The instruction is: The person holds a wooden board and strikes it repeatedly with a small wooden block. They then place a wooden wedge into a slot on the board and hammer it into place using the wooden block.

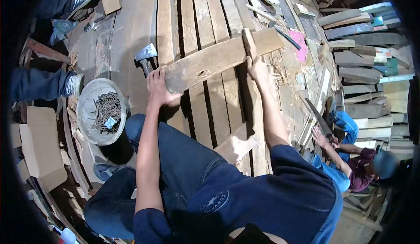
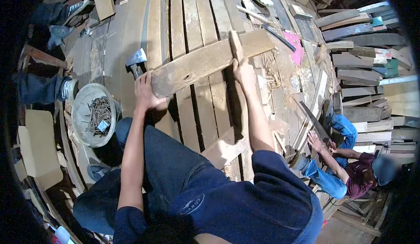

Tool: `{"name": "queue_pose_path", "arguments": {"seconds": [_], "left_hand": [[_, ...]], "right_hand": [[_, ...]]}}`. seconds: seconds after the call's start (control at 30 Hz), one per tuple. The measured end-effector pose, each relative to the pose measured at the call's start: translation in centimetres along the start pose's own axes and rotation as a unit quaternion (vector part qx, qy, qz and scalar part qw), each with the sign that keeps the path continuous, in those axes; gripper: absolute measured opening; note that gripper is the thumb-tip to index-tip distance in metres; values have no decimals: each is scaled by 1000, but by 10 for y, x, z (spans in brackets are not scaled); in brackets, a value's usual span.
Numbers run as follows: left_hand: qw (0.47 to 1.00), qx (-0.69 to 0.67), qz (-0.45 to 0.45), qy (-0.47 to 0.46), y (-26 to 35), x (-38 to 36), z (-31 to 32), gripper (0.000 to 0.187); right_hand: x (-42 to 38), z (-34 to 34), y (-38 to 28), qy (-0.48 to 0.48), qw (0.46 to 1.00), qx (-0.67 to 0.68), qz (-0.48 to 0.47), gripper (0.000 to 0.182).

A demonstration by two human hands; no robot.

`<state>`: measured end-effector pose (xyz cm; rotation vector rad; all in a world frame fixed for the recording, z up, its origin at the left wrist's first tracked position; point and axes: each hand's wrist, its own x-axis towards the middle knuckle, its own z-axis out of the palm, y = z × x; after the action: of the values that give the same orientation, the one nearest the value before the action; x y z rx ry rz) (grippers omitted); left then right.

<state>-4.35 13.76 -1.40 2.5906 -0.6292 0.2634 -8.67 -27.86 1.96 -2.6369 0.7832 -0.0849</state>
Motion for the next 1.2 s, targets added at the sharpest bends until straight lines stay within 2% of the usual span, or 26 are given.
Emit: {"name": "queue_pose_path", "arguments": {"seconds": [0.03, 0.07, 0.13, 0.2, 0.23, 0.27, 0.33, 0.4, 0.43, 0.47, 0.53, 0.57, 0.6, 0.67, 0.77, 0.8, 0.87, 0.97, 1.07, 1.17, 1.2], "left_hand": [[1000, 8, 0, -2, 1, 1, -1, 120], [1000, 17, 0, -2, 2, 4, -2, 121], [1000, 20, 0, -3, 2, 8, -4, 121], [1000, 23, -5, -10, 2, 4, -4, 121], [1000, 16, -7, -6, 3, 3, -4, 121], [1000, 13, -3, 1, 2, 4, -4, 120], [1000, 5, 3, 10, 2, 2, -4, 119], [1000, 22, -13, -15, 6, 3, -4, 120], [1000, 17, -10, -13, 4, 3, -3, 120], [1000, 13, -6, -11, 2, 4, -3, 121], [1000, 16, 1, -16, 2, 3, -4, 121], [1000, 19, 2, -14, 1, 5, -4, 122], [1000, 22, 1, -12, 1, 3, -3, 122], [1000, 19, -4, -12, 0, 2, -1, 122], [1000, 22, -6, -14, 3, 3, -1, 122], [1000, 24, -7, -13, 3, 3, -3, 122], [1000, 18, 0, -2, 3, 5, -3, 121], [1000, 13, -2, -6, 2, 3, -3, 120], [1000, 14, -13, -16, 8, 3, -6, 120], [999, 28, -18, -26, 4, 4, -5, 119], [999, 24, -12, -17, 3, 4, -6, 119]], "right_hand": [[-4, 6, -7, 42, 999, -2, 0, 57], [-11, 17, -17, 27, 999, 18, 12, 54], [-63, 12, -53, -44, 988, -85, -123, 54], [-74, 19, -45, -158, 958, -45, -235, 58], [-73, -6, -57, -177, 963, -54, -197, 58], [-60, -4, -43, -123, 968, -66, -210, 55], [-29, 14, -16, 17, 996, -39, -80, 53], [-24, 14, -9, 44, 999, -14, -22, 50], [-42, 22, -21, 67, 996, 2, -56, 45], [-59, 27, -22, -11, 995, -46, -89, 41], [-94, -7, -42, -118, 974, -75, -176, 41], [-83, 4, -14, -109, 969, -101, -196, 42], [-76, -17, -15, -113, 975, -95, -167, 46], [-40, -9, 23, -24, 996, -4, -84, 48], [-30, 17, 41, 28, 996, 81, -13, 45], [-50, 23, 30, 54, 997, 26, -51, 44], [-88, 12, 10, -7, 985, 12, -170, 44], [-83, -30, 6, -115, 975, -82, -170, 46], [-43, -24, 19, -31, 997, 69, 27, 47], [-59, 18, 8, 80, 994, 67, -16, 45], [-80, 16, -10, 44, 997, 39, -39, 43]]}}
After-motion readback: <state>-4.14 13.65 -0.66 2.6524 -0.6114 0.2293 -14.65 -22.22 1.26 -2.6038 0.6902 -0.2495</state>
